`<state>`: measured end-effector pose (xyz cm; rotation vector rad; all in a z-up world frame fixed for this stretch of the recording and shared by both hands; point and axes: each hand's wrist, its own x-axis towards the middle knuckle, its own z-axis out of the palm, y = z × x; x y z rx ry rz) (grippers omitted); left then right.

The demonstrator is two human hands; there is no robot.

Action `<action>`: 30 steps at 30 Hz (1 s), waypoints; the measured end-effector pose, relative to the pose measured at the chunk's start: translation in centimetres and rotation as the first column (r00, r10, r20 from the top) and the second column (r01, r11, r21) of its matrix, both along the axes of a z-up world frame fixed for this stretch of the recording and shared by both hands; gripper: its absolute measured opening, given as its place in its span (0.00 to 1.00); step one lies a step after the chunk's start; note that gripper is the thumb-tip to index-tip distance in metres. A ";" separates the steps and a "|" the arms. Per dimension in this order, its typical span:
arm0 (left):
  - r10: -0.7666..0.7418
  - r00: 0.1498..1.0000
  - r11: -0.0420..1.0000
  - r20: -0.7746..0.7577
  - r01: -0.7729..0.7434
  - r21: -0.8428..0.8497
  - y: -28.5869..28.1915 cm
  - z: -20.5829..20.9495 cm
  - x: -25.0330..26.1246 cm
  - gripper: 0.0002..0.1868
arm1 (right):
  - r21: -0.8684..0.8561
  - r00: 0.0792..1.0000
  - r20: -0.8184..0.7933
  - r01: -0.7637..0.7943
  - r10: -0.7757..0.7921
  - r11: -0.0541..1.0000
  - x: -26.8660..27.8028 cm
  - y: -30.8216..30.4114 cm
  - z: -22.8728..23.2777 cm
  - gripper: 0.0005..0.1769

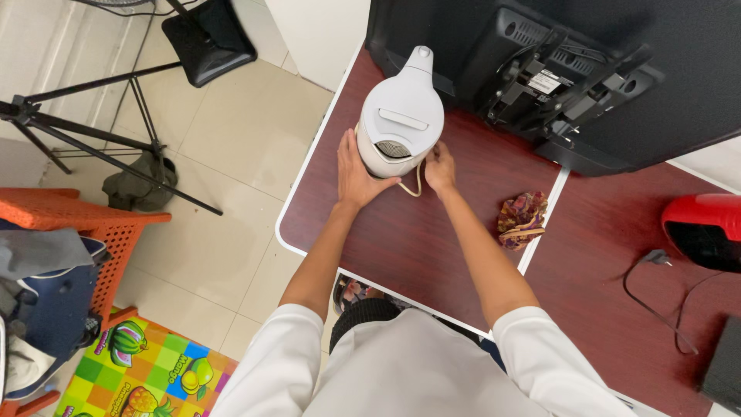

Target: The person wipes the underside of a white electric kettle with a patterned cloth, then wipes a black external hard drive on a wooden table. The person handles the kettle and hard drive one at a time, using the cloth to clean their surfaces.

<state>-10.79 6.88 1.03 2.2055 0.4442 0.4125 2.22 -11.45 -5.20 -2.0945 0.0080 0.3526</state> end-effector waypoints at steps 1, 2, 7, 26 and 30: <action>-0.003 1.000 1.000 -0.009 0.003 0.001 -0.1 0.2 -0.2 0.82 | 0.006 1.000 -0.027 0.008 -0.008 1.000 0.1 -0.5 0.1 0.21; 0.006 1.000 1.000 0.004 -0.006 0.025 -0.2 0.4 -0.5 0.80 | 0.013 0.998 -0.053 0.017 -0.016 1.000 0.1 -1.1 0.2 0.23; 0.108 0.987 0.992 0.119 -0.115 0.058 -1.4 1.1 -3.7 0.57 | 0.064 0.998 -0.062 -0.004 0.008 0.998 -1.9 -5.2 0.4 0.23; -0.656 0.736 0.742 -0.170 0.670 0.038 -17.3 0.6 -0.2 0.31 | -0.518 0.836 0.495 0.066 0.236 0.853 -13.4 -22.9 8.9 0.30; -0.682 0.613 0.657 -0.398 0.753 0.036 -21.2 1.6 2.8 0.51 | -0.458 0.879 0.474 0.191 0.056 0.868 -13.9 -25.0 8.1 0.37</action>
